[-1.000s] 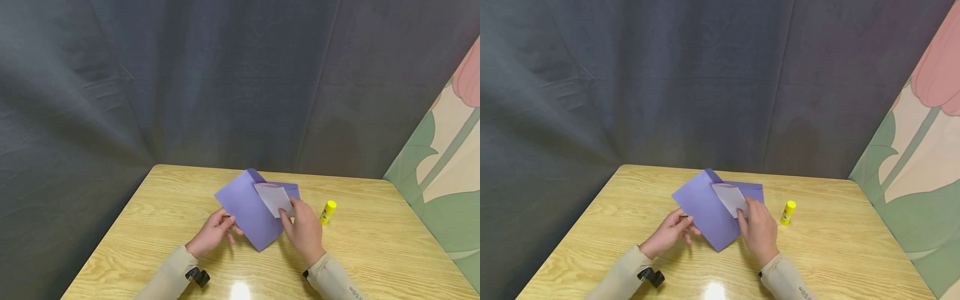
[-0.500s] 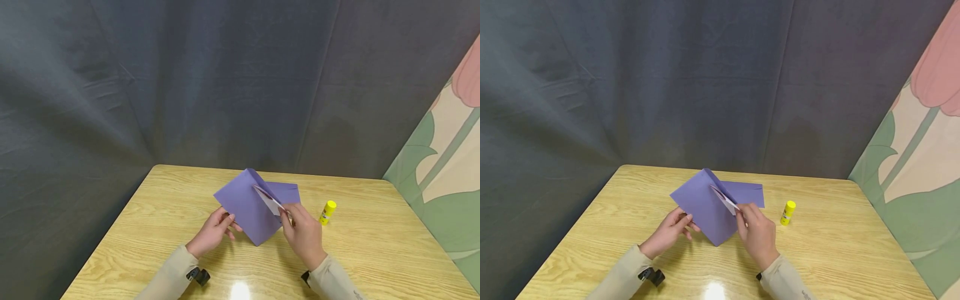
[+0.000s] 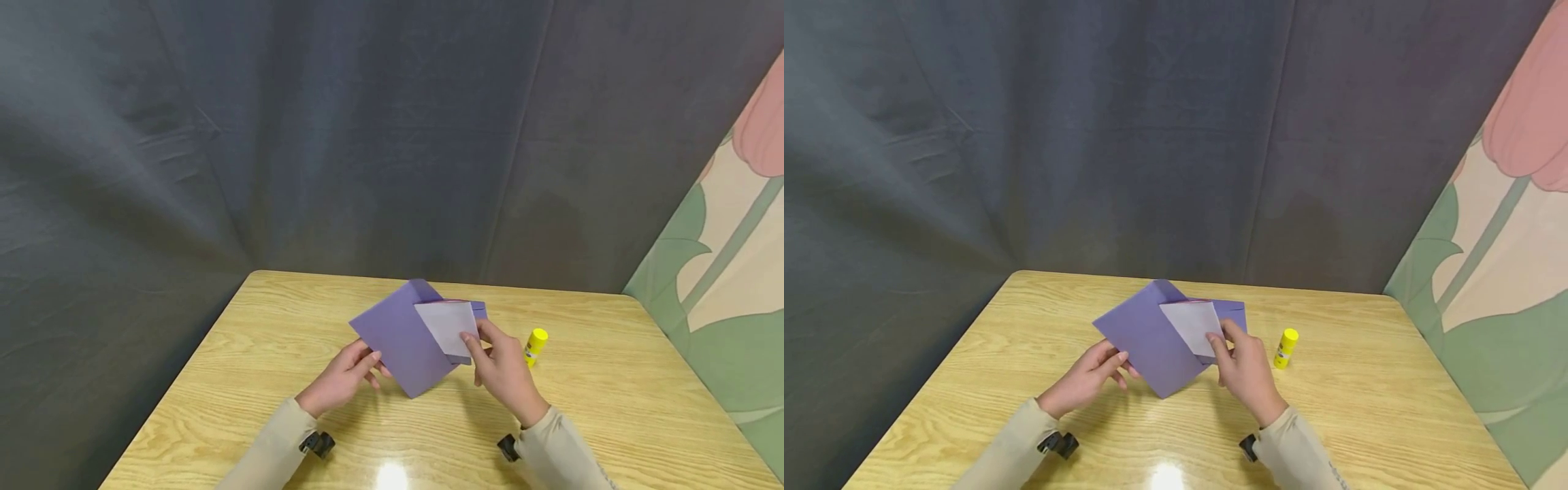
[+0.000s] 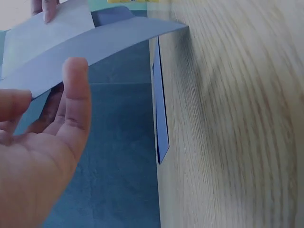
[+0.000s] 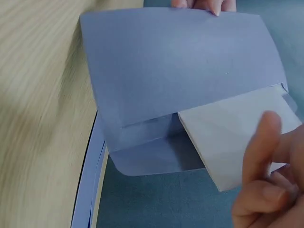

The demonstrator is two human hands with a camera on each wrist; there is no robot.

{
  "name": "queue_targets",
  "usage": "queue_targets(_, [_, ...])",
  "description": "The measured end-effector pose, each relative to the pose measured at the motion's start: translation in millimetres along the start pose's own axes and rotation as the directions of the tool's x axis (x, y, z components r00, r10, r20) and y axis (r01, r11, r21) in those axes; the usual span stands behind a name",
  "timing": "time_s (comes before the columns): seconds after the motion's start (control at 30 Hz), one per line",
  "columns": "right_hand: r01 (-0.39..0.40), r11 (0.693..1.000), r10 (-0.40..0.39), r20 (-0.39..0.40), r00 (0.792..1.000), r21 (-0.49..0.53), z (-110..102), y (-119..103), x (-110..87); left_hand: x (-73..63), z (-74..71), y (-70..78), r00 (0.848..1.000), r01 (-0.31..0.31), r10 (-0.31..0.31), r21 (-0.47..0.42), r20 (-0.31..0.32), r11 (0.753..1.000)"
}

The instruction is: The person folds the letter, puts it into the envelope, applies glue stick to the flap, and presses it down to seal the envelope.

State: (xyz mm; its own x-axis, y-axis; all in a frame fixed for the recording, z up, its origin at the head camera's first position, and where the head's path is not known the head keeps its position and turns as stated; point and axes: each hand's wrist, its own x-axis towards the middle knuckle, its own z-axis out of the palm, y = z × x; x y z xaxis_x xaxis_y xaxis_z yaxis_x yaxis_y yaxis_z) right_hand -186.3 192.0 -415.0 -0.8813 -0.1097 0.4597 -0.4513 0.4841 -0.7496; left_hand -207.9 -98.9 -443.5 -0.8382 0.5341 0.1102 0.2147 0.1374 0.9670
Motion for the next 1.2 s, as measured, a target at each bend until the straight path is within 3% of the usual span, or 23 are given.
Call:
queue_targets(0.17, [0.060,0.998,-0.060,0.002,0.998,0.003,1.7,1.1,-1.0,1.1,1.2,0.6,0.999,-0.033,0.032,0.069,0.016,0.997])
queue_targets(0.3, [0.030,0.998,-0.035,0.082,0.996,0.059,-3.7,2.5,0.0,0.9,1.2,1.4,0.999,-0.041,0.043,0.097,-0.015,0.994])
queue_targets(0.47, [0.000,0.994,-0.017,0.149,0.989,0.112,-7.8,5.8,1.6,0.3,-1.0,1.0,0.999,-0.022,0.025,0.067,-0.046,0.998])
queue_targets(0.57, [0.025,0.996,-0.034,0.116,0.993,0.080,-5.9,6.5,1.6,1.1,-1.1,1.0,0.998,-0.040,0.042,0.064,-0.035,0.997])
queue_targets(0.77, [0.095,0.994,-0.097,-0.034,0.995,-0.050,0.9,3.8,1.4,2.5,0.5,4.9,0.998,-0.058,0.055,0.089,0.037,0.994])
queue_targets(0.83, [0.090,0.996,-0.090,-0.017,0.996,-0.018,0.9,3.4,1.6,2.5,0.7,6.6,0.998,-0.048,0.042,0.100,0.053,0.994])
queue_targets(1.03, [-0.024,0.987,0.000,0.152,0.988,0.160,-4.4,3.8,2.3,2.0,-1.4,8.9,0.999,-0.019,0.015,0.130,0.035,0.991])
queue_targets(1.13, [-0.080,0.966,0.040,0.163,0.986,0.245,-3.0,4.2,2.5,3.0,-1.5,8.8,0.999,-0.033,0.033,0.119,0.006,0.992])
queue_targets(1.2, [-0.112,0.935,0.062,0.156,0.986,0.337,0.6,4.8,2.0,3.9,-1.0,9.0,0.999,-0.044,0.047,0.100,-0.021,0.994])
